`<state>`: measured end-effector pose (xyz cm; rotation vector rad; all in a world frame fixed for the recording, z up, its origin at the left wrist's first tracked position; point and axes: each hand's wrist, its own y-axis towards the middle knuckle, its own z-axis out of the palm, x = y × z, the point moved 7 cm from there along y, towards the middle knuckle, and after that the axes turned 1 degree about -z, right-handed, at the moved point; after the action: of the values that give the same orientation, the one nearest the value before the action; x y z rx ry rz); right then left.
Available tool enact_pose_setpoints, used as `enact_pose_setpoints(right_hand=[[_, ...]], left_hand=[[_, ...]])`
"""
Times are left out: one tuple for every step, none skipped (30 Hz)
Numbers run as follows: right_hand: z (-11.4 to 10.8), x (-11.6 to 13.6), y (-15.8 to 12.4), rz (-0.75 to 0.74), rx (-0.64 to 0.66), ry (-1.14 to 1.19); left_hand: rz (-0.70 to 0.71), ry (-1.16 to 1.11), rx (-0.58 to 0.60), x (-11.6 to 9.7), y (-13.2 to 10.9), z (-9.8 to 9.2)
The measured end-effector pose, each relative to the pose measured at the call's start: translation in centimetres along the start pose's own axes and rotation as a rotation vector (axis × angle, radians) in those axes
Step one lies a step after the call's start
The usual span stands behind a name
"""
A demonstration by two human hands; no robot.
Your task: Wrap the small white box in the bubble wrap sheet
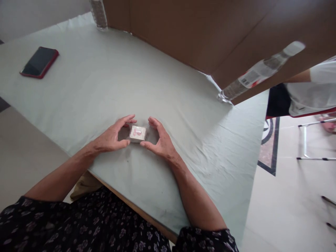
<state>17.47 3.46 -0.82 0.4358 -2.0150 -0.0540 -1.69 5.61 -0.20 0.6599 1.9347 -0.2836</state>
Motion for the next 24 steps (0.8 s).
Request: enact_pose_setpoints(right_hand=[[0.22,-0.03,0.0,-0.009,0.007,-0.004],[0.43,-0.03,-0.01,-0.019,0.011,-0.013],[0.6,-0.01,-0.03,-0.024,0.012,-0.026],[0.74,0.02,-0.05,-0.028,0.009,-0.04],[0.84,0.1,-0.07,-0.031,0.001,-0.049],[0.89,0.21,-0.09,-0.037,-0.012,-0.054],[0.93,0.36,-0.11,-0.045,-0.028,-0.056],[0.94,0.54,-0.14,-0.056,-0.045,-0.059],[0.94,0.7,-0.16,-0.067,-0.063,-0.066],[0.94,0.82,-0.18,-0.076,-0.08,-0.082],[0.94,0.85,-0.19,-0.077,-0.093,-0.104],[0.98,0.81,-0.19,-0.072,-0.099,-0.124],[1.04,0.71,-0.18,-0.063,-0.099,-0.14],[1.11,0.56,-0.16,-0.051,-0.094,-0.147],[1.18,0.42,-0.15,-0.04,-0.087,-0.147],[1.22,0.31,-0.14,-0.031,-0.083,-0.141],[1.21,0.25,-0.13,-0.026,-0.082,-0.132],[1.18,0.26,-0.13,-0.026,-0.084,-0.123],[1.13,0.32,-0.14,-0.03,-0.087,-0.116],[1.09,0.41,-0.16,-0.036,-0.088,-0.113],[1.07,0.51,-0.17,-0.043,-0.087,-0.112],[1.07,0.59,-0.19,-0.049,-0.083,-0.113],[1.09,0.63,-0.2,-0.051,-0.078,-0.115],[1.1,0.59,-0.21,-0.047,-0.075,-0.118]], left_hand=[[0.003,0.023,-0.007,-0.02,0.05,0.11],[0.007,0.045,-0.016,-0.05,0.09,0.22],[0.013,0.065,-0.025,-0.1,0.12,0.33],[0.017,0.081,-0.034,-0.16,0.13,0.43],[0.02,0.096,-0.044,-0.21,0.11,0.49],[0.024,0.107,-0.057,-0.27,0.09,0.5],[0.03,0.116,-0.073,-0.35,0.05,0.47],[0.042,0.121,-0.093,-0.45,0.01,0.39],[0.059,0.124,-0.116,-0.57,-0.03,0.27],[0.077,0.128,-0.135,-0.68,-0.04,0.16],[0.093,0.135,-0.145,-0.74,-0.03,0.1],[0.099,0.145,-0.147,-0.71,0.02,0.09],[0.094,0.155,-0.141,-0.59,0.11,0.11],[0.078,0.161,-0.13,-0.4,0.21,0.15],[0.058,0.16,-0.118,-0.19,0.31,0.18],[0.039,0.15,-0.109,0.0,0.38,0.19],[0.025,0.135,-0.102,0.12,0.43,0.19],[0.018,0.119,-0.097,0.18,0.44,0.18],[0.017,0.105,-0.093,0.17,0.43,0.17],[0.018,0.094,-0.09,0.15,0.4,0.17],[0.018,0.086,-0.086,0.13,0.36,0.19],[0.019,0.082,-0.082,0.12,0.32,0.22],[0.02,0.081,-0.08,0.12,0.28,0.25],[0.021,0.083,-0.081,0.13,0.25,0.27]])
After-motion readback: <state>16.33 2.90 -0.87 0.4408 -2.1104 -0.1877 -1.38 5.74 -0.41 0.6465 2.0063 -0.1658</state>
